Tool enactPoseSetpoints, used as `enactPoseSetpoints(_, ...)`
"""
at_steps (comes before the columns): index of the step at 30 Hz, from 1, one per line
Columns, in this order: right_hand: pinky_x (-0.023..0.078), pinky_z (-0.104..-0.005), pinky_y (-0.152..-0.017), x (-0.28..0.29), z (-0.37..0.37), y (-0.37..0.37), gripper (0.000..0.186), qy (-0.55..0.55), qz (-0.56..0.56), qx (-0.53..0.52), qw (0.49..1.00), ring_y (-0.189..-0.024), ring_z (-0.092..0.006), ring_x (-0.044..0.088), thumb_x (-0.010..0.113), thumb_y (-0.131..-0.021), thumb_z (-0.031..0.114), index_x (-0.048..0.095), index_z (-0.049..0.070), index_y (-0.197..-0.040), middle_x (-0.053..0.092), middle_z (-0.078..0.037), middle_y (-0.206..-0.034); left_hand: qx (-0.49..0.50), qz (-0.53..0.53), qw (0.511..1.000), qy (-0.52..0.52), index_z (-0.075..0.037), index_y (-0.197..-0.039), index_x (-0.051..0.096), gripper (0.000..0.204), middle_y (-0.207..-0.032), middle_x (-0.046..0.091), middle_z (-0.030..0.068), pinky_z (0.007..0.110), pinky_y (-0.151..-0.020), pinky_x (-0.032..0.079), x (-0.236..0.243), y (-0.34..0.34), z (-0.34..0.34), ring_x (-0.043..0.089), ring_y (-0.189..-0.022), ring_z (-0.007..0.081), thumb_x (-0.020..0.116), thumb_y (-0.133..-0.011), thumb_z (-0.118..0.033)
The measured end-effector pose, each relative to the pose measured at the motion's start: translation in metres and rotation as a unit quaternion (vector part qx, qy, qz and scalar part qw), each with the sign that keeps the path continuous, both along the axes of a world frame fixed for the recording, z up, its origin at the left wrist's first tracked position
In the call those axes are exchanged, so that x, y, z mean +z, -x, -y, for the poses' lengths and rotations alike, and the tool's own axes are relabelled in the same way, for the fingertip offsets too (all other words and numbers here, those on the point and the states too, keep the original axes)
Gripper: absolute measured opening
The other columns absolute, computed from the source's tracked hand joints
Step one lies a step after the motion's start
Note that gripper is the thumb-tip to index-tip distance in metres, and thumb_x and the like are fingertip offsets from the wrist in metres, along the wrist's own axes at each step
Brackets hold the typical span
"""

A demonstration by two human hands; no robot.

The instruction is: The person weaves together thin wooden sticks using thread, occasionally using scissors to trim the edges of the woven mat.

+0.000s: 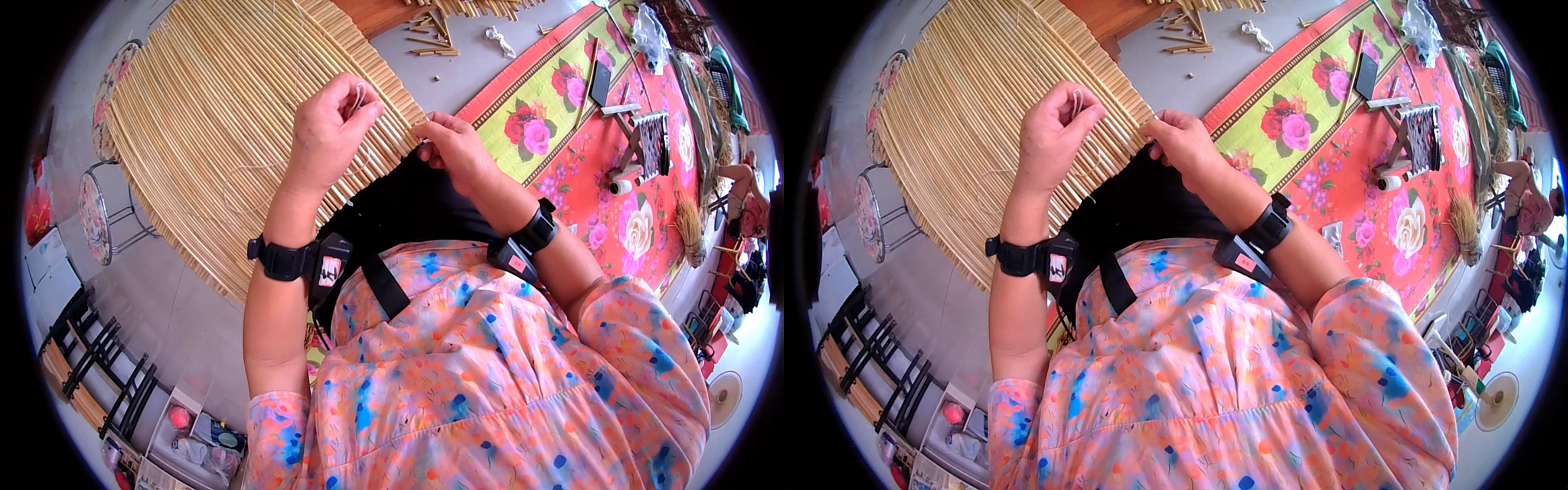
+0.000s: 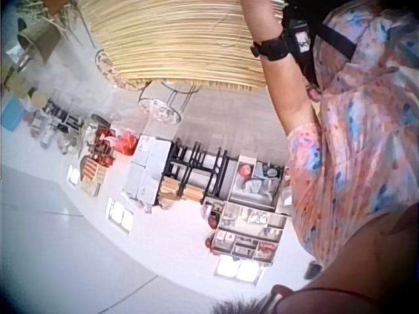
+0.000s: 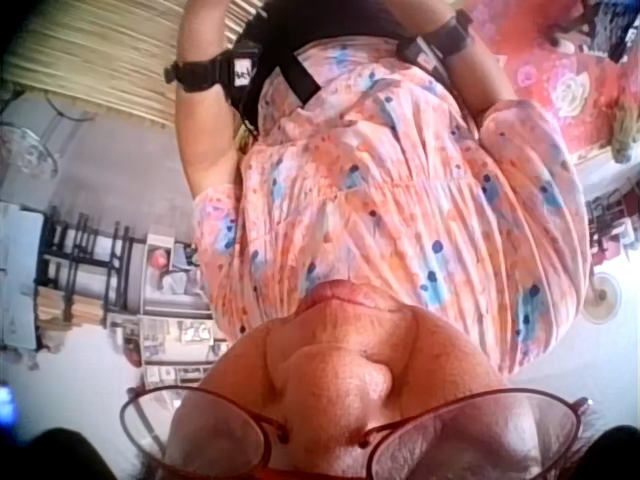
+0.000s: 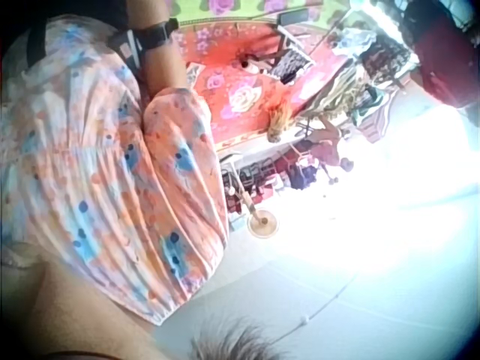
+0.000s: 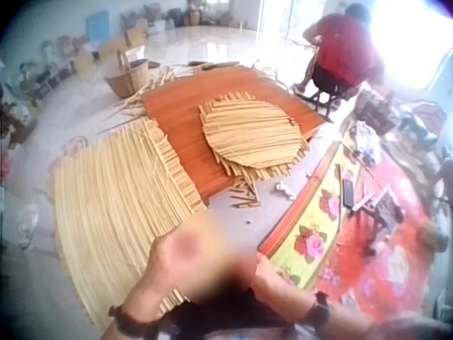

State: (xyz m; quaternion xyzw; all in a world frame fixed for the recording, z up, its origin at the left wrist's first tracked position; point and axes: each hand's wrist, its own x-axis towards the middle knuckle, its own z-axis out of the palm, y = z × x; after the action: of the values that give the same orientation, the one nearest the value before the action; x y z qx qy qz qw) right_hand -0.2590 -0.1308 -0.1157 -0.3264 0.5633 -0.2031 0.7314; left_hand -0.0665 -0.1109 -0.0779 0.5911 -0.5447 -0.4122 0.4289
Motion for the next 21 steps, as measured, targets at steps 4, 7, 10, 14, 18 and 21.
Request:
enactPoseSetpoints(4,0.037,-0.0209,-0.051,-0.007,0.006,-0.003,0.010,-0.009,0.007,0.000,1.000,-0.060,-0.0069,0.053,0.062,-0.086,0.017,0.063,0.008,-0.089,0.056,0.002,-0.071,0.031,-0.033,0.999,-0.020,-0.002,-0.086,0.061,0.007,-0.070,0.059,-0.0030,0.022,-0.058,0.044,0.003,-0.004,-0.012,0.052,-0.063,0.0038,0.068,-0.086,-0.003)
enactPoseSetpoints(7,0.038,-0.0226,-0.052,-0.012,0.009,-0.002,0.013,-0.016,0.039,-0.006,0.999,-0.059,-0.0081,0.052,0.063,-0.084,0.019,0.063,0.007,-0.088,0.056,0.001,-0.071,0.024,-0.016,0.999,-0.036,-0.002,-0.087,0.061,0.007,-0.070,0.059,-0.0029,0.021,-0.059,0.045,0.002,0.000,-0.016,0.053,-0.064,0.0036,0.068,-0.086,-0.003)
enactPoseSetpoints(10,0.037,-0.0221,-0.049,-0.014,0.010,0.000,0.013,-0.014,0.055,0.002,0.998,-0.056,-0.0081,0.051,0.063,-0.084,0.019,0.063,0.006,-0.086,0.056,0.000,-0.070,0.007,-0.029,1.000,-0.010,-0.001,-0.090,0.061,0.009,-0.072,0.061,-0.0015,0.022,-0.061,0.048,0.001,0.007,-0.016,0.055,-0.066,0.0047,0.068,-0.086,-0.002)
enactPoseSetpoints(14,0.038,-0.0219,-0.047,-0.011,0.006,0.001,0.015,-0.008,0.042,0.039,0.998,-0.054,-0.0079,0.051,0.064,-0.084,0.019,0.064,0.004,-0.081,0.059,-0.001,-0.069,-0.007,-0.001,1.000,-0.005,0.000,-0.091,0.060,0.009,-0.077,0.065,0.0011,0.024,-0.067,0.052,-0.001,0.012,-0.015,0.062,-0.072,0.0068,0.068,-0.086,-0.002)
enactPoseSetpoints(18,0.034,-0.0215,-0.047,-0.004,0.001,0.000,0.017,0.013,0.006,0.172,0.985,-0.053,-0.0072,0.049,0.064,-0.086,0.019,0.062,0.006,-0.075,0.056,0.000,-0.066,0.025,-0.036,0.999,-0.011,-0.001,-0.089,0.061,0.008,-0.072,0.060,-0.0011,0.023,-0.061,0.047,-0.006,0.006,-0.022,0.055,-0.066,0.0047,0.068,-0.086,-0.003)
enactPoseSetpoints(21,0.036,-0.0214,-0.049,0.000,0.018,0.000,0.021,0.041,-0.006,0.239,0.970,-0.054,-0.0079,0.052,0.064,-0.087,0.025,0.065,0.005,-0.078,0.058,0.000,-0.067,0.053,-0.034,0.998,-0.027,-0.001,-0.086,0.060,0.007,-0.070,0.057,-0.0031,0.022,-0.056,0.041,-0.008,-0.007,-0.036,0.048,-0.062,0.0035,0.067,-0.086,-0.002)
